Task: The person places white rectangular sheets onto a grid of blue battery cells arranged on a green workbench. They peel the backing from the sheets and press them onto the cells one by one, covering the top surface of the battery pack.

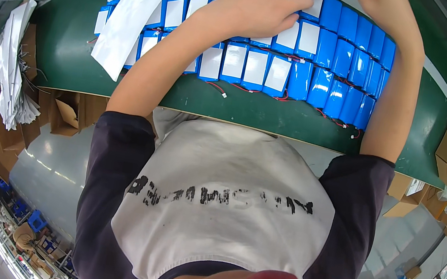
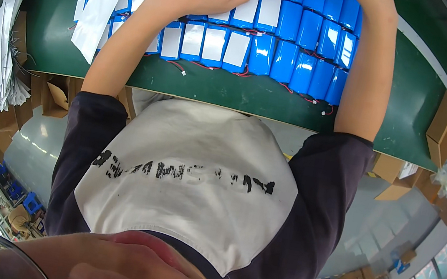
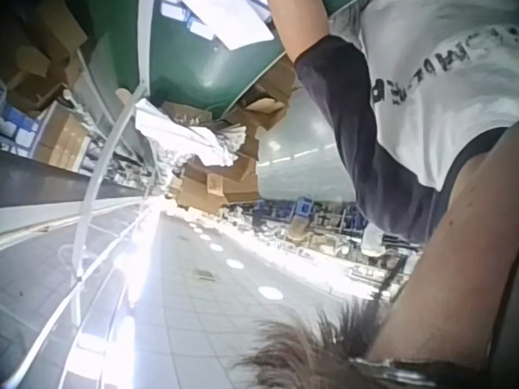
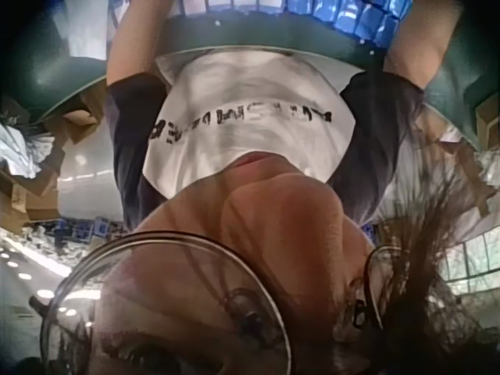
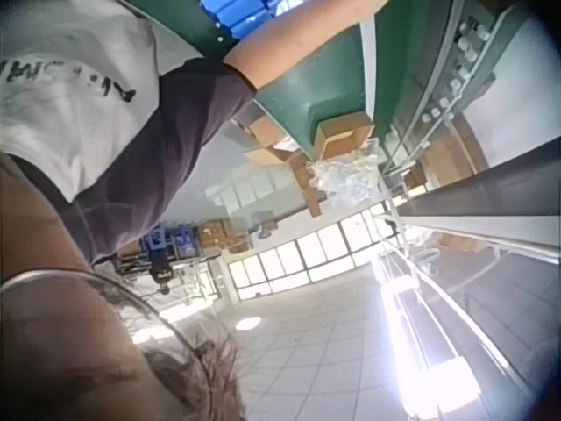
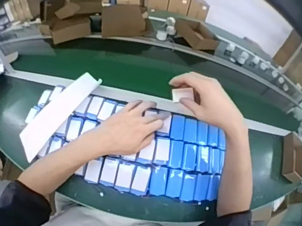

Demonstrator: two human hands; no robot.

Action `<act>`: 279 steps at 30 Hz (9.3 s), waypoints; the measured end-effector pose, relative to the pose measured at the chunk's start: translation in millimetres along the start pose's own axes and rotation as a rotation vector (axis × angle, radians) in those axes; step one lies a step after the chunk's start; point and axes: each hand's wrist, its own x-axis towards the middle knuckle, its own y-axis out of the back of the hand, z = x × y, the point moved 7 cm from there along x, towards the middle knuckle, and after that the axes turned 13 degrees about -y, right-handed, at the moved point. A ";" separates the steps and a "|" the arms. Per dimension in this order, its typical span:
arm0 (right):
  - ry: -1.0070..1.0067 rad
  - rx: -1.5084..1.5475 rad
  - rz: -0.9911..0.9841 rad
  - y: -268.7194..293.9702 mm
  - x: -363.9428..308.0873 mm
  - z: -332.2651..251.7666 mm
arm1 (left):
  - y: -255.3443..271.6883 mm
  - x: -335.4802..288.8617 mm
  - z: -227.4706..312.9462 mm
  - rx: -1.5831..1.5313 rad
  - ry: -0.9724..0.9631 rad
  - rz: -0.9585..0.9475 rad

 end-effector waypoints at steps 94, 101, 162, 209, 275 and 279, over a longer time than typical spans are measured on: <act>-0.247 0.656 0.215 -36.2 -107.9 -45.9 | 169.6 -229.6 -5.6 -0.096 1.138 0.751; -0.191 1.077 0.324 -106.2 -68.5 -143.2 | 150.0 -161.6 19.5 -0.393 0.892 1.125; -0.485 0.640 0.298 -49.3 -156.9 -0.6 | 13.0 -42.2 134.1 -0.028 0.235 0.144; 0.023 0.225 -0.023 -160.4 -2.1 -116.4 | 127.0 -196.3 70.4 0.455 0.460 0.460; 0.014 0.412 -0.193 -160.8 -8.7 -136.7 | 96.8 -189.2 53.1 0.238 0.896 0.462; -0.001 0.548 -0.160 -146.1 -2.2 -125.6 | 102.9 -186.4 64.3 0.332 0.669 0.408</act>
